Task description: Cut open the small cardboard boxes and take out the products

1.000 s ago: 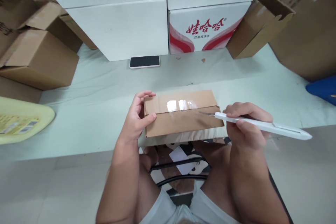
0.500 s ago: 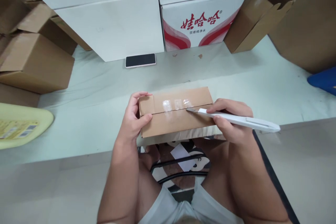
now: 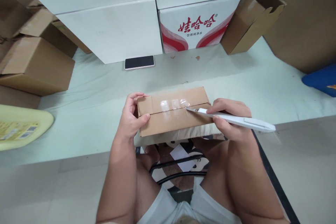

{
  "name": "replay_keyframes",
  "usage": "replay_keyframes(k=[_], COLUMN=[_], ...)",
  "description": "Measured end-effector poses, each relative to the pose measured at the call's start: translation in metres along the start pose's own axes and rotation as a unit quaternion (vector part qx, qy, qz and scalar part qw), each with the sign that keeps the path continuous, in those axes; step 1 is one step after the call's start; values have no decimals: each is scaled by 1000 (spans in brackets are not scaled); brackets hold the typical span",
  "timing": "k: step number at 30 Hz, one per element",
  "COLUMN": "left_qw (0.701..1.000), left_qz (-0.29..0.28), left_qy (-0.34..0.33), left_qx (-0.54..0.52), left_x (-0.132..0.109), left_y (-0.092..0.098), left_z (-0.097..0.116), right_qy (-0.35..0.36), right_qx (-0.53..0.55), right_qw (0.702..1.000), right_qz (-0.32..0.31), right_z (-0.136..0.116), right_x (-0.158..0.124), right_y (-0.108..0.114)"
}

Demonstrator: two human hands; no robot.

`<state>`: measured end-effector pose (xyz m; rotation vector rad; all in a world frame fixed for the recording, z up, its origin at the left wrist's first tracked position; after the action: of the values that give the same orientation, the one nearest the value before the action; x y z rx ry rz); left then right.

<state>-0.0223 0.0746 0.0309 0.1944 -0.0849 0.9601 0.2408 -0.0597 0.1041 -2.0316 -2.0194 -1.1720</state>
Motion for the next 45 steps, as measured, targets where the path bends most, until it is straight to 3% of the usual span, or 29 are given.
replay_keyframes(k=[8, 14, 17, 22, 25, 27, 29, 33, 35, 37, 39, 42, 45], left_qw=[1000, 1000, 999, 995, 991, 984, 973, 961, 956, 956, 962, 976, 991], left_qz=[-7, 12, 30, 74, 128, 180, 228, 269, 279, 274, 251, 193, 82], left_qy=[-5, 9, 17, 36, 29, 8, -13, -36, -59, -72, -69, -58, -38], left_qx=[12, -21, -31, -65, -35, -5, 20, 59, 69, 76, 82, 86, 102], left_x=[-1, -1, -1, 0, 1, 0, -1, -4, -6, -7, -7, -5, -2], left_y=[-1, 2, 5, 4, 4, 7, 11, 11, 10, 7, 6, 6, 2], left_z=[0, 3, 5, 8, 11, 14, 17, 26, 33, 37, 37, 34, 31], right_qy=[-9, -18, -23, -36, -53, -131, -230, -357, -391, -403, -399, -354, -231], right_qx=[2, 152, 178, 173, 136, 47, -75, -228, -253, -260, -253, -164, 18], right_qw=[998, 978, 966, 971, 955, 940, 931, 905, 884, 876, 880, 917, 958], right_qz=[57, 140, 185, 164, 258, 313, 274, 42, -28, -56, -38, 77, 167], right_z=[10, 29, 31, 26, 31, 45, 64, 111, 126, 130, 126, 106, 78], right_x=[-8, -13, -13, -9, -16, -26, -32, -41, -48, -50, -47, -38, -25], right_y=[7, 9, 9, 2, 12, 19, 20, 4, -2, -5, -4, 3, 1])
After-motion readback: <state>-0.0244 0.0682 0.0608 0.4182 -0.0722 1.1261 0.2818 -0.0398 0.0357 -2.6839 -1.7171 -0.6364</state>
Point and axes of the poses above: each hand's wrist, its own x-axis towards the middle knuckle, its own y-axis out of the back of the hand, z = x × y, the point moved 6 cm from there along x, towards the middle knuckle, and after that the axes turned 12 degrees about -z, right-handed, at the moved point
